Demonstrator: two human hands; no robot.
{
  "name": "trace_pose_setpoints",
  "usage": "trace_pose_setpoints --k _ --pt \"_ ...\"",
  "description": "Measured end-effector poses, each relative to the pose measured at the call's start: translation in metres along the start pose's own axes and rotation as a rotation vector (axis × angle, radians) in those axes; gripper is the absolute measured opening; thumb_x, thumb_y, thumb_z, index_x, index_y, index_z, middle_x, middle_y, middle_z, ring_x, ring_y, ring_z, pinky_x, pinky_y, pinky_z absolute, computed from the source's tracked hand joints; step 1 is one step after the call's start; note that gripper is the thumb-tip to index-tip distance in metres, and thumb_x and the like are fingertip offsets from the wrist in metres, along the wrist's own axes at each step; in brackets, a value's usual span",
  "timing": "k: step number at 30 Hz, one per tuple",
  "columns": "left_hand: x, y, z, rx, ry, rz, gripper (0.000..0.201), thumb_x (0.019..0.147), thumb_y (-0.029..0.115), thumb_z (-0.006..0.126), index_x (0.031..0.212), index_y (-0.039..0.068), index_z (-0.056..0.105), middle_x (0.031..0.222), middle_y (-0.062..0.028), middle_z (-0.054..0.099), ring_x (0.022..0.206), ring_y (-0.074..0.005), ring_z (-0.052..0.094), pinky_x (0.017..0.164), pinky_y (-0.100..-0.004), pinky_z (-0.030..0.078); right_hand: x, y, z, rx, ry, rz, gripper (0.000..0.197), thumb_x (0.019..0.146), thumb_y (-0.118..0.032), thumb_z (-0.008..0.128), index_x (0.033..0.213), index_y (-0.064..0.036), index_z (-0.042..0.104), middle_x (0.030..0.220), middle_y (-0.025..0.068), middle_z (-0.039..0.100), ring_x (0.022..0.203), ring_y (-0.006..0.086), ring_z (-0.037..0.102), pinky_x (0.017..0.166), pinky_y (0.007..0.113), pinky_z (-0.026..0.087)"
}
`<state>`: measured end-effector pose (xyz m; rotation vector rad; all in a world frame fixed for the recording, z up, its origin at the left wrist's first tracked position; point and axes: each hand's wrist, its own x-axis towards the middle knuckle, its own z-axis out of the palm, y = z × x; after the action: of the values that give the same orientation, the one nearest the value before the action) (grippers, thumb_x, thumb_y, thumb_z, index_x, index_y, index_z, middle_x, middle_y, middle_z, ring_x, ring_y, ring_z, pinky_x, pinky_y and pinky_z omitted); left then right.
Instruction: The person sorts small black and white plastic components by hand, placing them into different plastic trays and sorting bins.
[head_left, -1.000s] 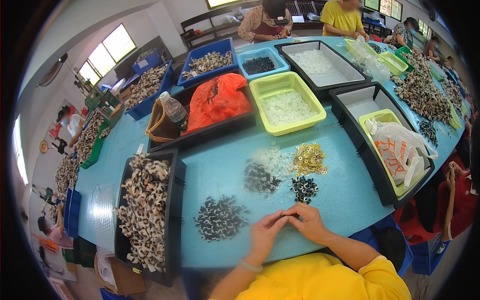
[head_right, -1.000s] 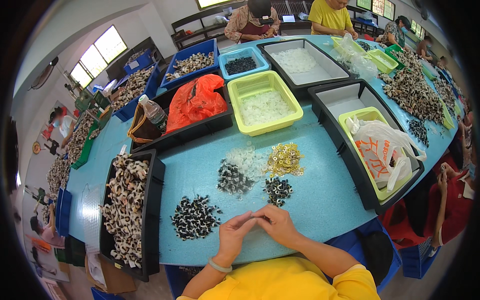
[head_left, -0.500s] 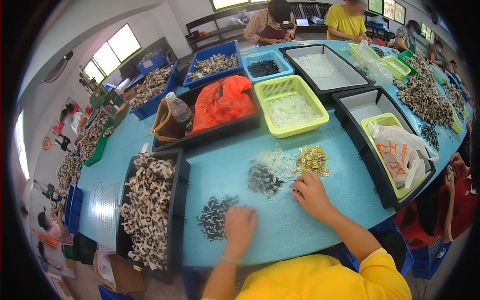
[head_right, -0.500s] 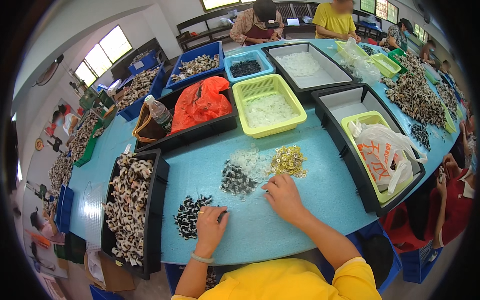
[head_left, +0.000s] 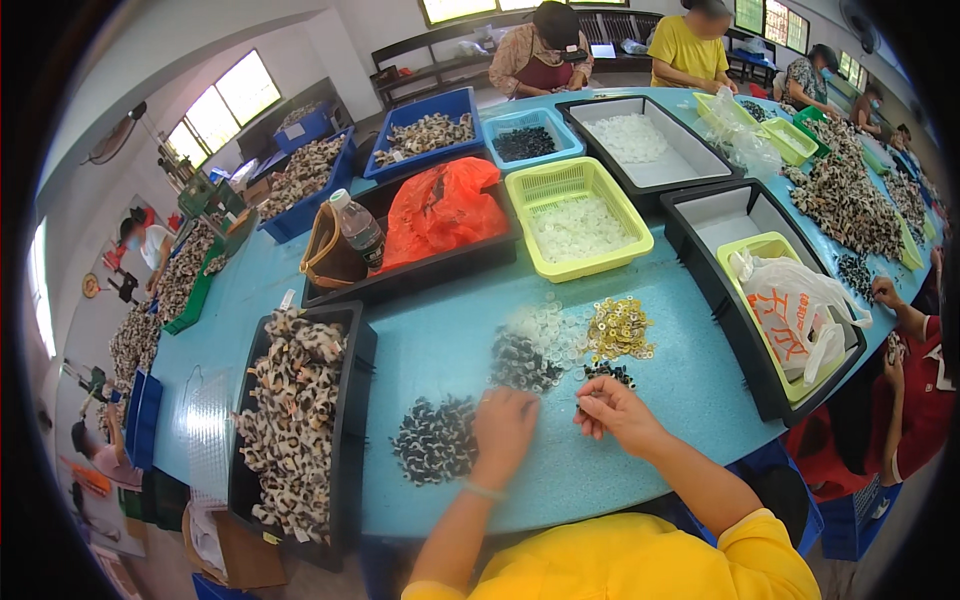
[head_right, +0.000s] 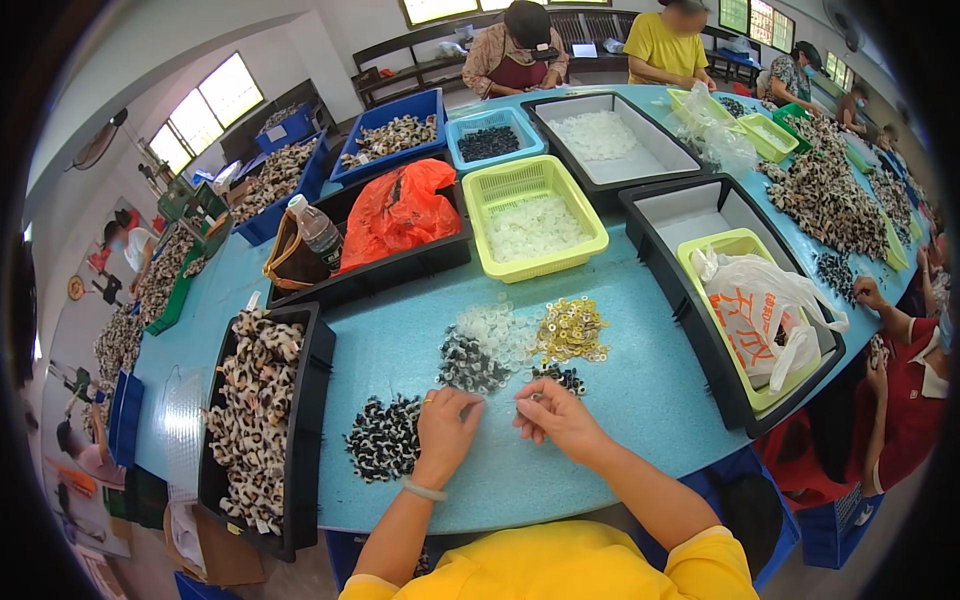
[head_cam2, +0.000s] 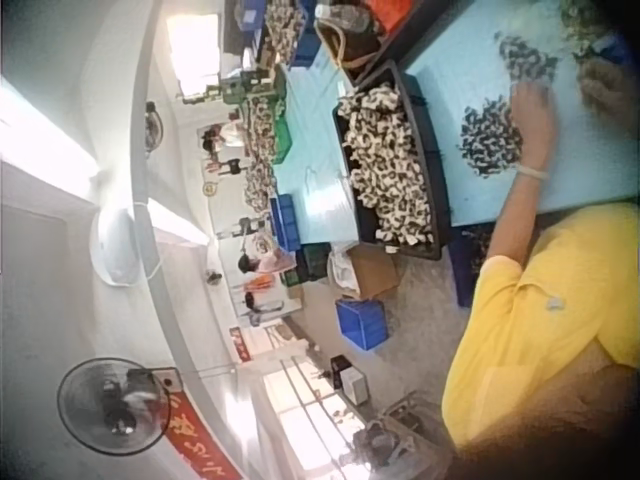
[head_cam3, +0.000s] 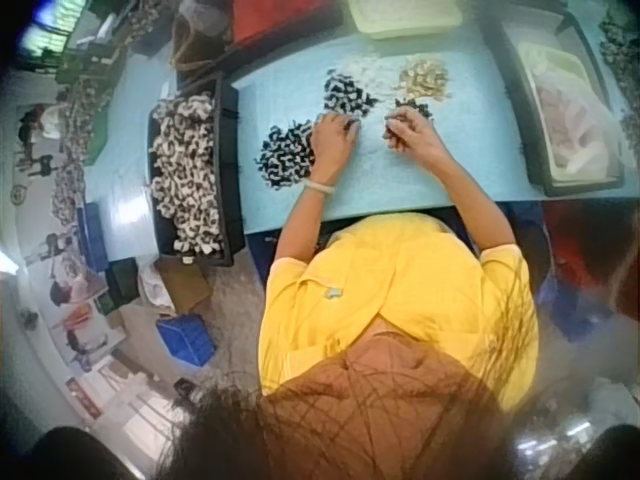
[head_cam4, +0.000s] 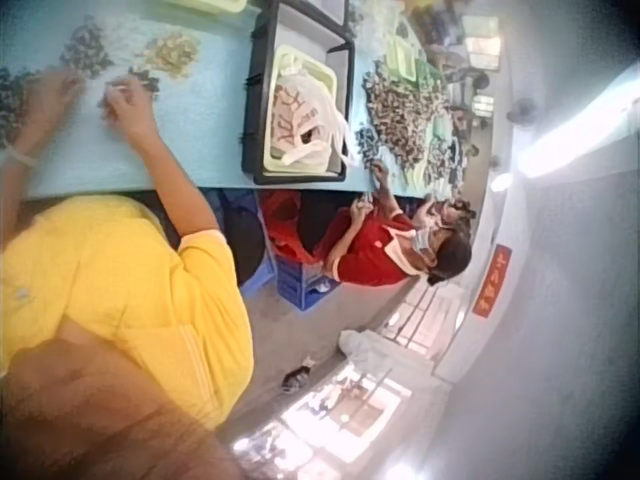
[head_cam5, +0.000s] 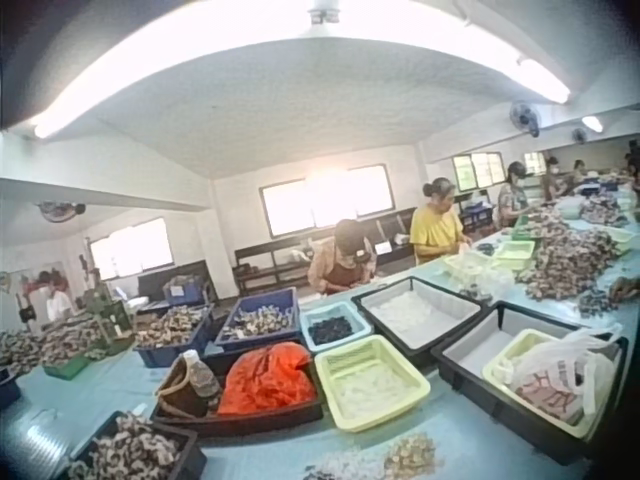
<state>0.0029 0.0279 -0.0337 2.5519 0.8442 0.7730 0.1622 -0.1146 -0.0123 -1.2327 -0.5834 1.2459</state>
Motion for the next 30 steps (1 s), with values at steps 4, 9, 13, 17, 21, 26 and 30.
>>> trace_pose_setpoints --k 4,9,13,17,21,26,30 --pt "-0.009 0.016 -0.012 -0.485 -0.107 -0.301 0.015 0.084 0.019 0.072 0.093 0.007 0.074 0.089 -0.0067 0.071 0.076 -0.0180 0.063 0.071 -0.0317 0.049 -0.007 0.011 0.003 0.152 -0.063 0.095 0.017 0.100 -0.014 0.056 0.112 -0.0024 0.057 0.092 0.0071 0.067 0.073 0.0120 0.062 0.062 0.025 0.050" --pt "-0.025 0.020 -0.003 -0.828 -0.182 -0.502 0.019 0.088 0.018 0.072 0.101 0.004 0.073 0.089 -0.0018 0.073 0.068 -0.0054 0.057 0.063 -0.0225 0.047 -0.009 0.012 0.013 0.034 -0.099 0.012 0.018 0.098 -0.010 0.058 0.114 -0.0016 0.058 0.097 0.0085 0.068 0.076 0.0115 0.063 0.062 0.024 0.050" --pt "-0.029 0.033 -0.009 -1.022 -0.190 -0.554 0.016 0.091 0.009 0.069 0.103 -0.002 0.070 0.094 -0.0049 0.072 0.085 -0.0080 0.065 0.077 -0.0214 0.051 -0.006 0.018 0.011 0.066 -0.063 0.002 0.017 0.097 -0.010 0.060 0.112 -0.0010 0.059 0.097 0.0087 0.069 0.078 0.0115 0.064 0.063 0.024 0.051" --pt "-0.038 0.035 -0.005 -0.923 -0.191 -0.540 0.024 0.091 0.013 0.070 0.109 -0.003 0.069 0.096 -0.0070 0.072 0.088 -0.0100 0.065 0.078 -0.0238 0.052 -0.007 0.021 0.011 0.049 -0.048 -0.009 0.019 0.097 -0.010 0.060 0.114 -0.0007 0.060 0.095 0.0079 0.068 0.078 0.0114 0.064 0.064 0.025 0.051" --pt "-0.044 0.050 -0.003 -1.193 -0.098 -0.670 0.029 0.090 0.009 0.071 0.115 -0.004 0.067 0.103 -0.0093 0.071 0.093 -0.0112 0.064 0.083 -0.0238 0.052 -0.008 0.027 0.012 -0.279 0.061 -0.113 0.018 0.094 -0.010 0.064 0.110 -0.0011 0.065 0.093 0.0044 0.067 0.079 0.0082 0.062 0.066 0.023 0.051" --pt "-0.061 0.048 0.000 -1.127 -0.114 -0.621 0.029 0.086 0.006 0.074 0.114 -0.001 0.069 0.102 -0.0079 0.071 0.091 -0.0110 0.065 0.084 -0.0230 0.051 -0.019 0.036 0.015 -0.531 0.116 -0.297 0.014 0.091 -0.009 0.068 0.103 -0.0021 0.069 0.092 0.0023 0.067 0.079 0.0060 0.061 0.068 0.022 0.051" --pt "-0.055 0.040 -0.006 -0.806 -0.140 -0.447 0.021 0.083 0.007 0.076 0.104 0.004 0.075 0.090 -0.0054 0.071 0.082 -0.0095 0.064 0.076 -0.0223 0.051 -0.021 0.038 0.019 -0.338 0.105 -0.088 0.018 0.091 -0.009 0.068 0.108 -0.0023 0.068 0.092 0.0031 0.067 0.079 0.0072 0.061 0.069 0.024 0.052"
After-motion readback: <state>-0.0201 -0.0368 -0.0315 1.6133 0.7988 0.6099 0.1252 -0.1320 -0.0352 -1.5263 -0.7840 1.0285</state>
